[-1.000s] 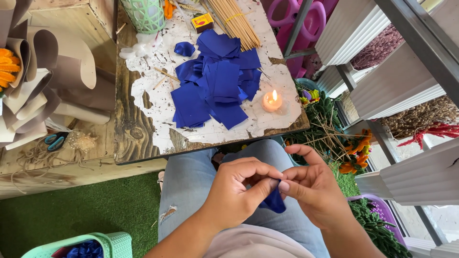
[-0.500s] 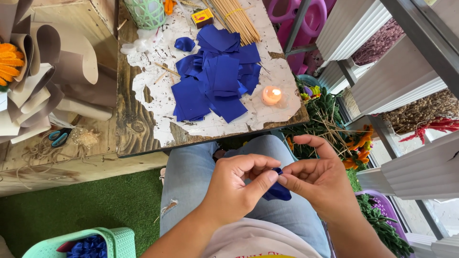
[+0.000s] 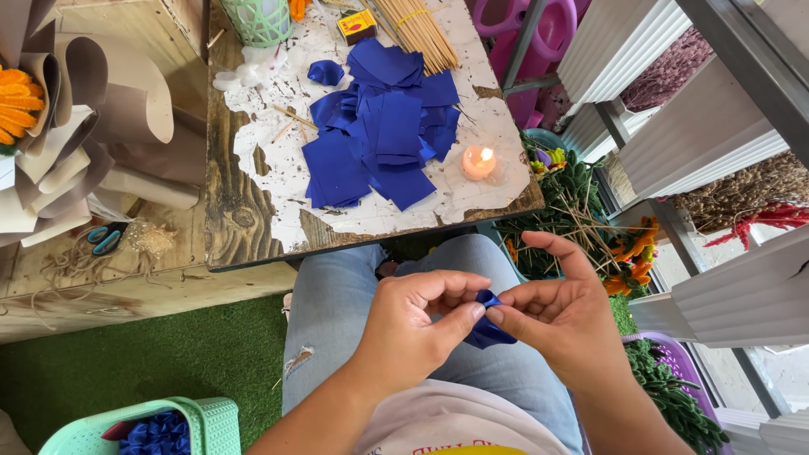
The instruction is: Singeing the edges of small blue fabric pieces using a candle flame to prevent fraying and shape them.
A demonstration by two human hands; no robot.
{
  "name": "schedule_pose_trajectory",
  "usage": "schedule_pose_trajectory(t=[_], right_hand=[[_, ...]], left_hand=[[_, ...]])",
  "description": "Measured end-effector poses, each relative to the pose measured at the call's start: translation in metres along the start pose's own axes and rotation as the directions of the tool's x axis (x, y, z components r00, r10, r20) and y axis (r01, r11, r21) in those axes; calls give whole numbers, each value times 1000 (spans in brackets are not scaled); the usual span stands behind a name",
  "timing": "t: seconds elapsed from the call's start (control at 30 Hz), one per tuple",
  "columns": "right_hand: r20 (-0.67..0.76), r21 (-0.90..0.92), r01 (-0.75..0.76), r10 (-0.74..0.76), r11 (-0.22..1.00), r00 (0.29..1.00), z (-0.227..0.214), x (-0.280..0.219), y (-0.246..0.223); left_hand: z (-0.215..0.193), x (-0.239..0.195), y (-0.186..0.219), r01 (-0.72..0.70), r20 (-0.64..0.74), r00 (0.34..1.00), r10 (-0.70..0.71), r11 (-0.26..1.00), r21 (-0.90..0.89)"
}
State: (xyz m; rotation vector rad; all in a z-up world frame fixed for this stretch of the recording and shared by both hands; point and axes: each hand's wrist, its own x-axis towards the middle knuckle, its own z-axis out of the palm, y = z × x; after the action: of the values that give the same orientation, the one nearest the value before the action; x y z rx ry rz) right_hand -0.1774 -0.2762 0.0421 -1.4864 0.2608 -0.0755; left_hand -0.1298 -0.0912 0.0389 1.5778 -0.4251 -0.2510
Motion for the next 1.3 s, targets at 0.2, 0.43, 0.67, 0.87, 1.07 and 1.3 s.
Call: schedule_pose_trajectory(t=[0.2,0.43,0.67,0.87,1.07,1.3], right_hand=[[45,44,-28,26,999,999,-7,6,6],[231,96,-90,66,991,971,-15,13,10],[297,176,-113,57,978,953,-18,20,16],[255,218,-102,44,971,966,-16,21,17],[132,164,-37,15,986,991,-5,17,16],[47,148,81,-88,986,995,5,15,17]], left_hand=[[-7,2,-2,16,84,996,-23,996,84],[-5,1,-23,74,115,992,-58,987,-143],[-6,7,-44,193,228,969,-98,875,-444],[-5,11,-18,-25,98,995,32,997,-68],[0,11,-16,-193,-25,980,196,977,90],[-11,12,-8,-98,17,995,96,974,203]])
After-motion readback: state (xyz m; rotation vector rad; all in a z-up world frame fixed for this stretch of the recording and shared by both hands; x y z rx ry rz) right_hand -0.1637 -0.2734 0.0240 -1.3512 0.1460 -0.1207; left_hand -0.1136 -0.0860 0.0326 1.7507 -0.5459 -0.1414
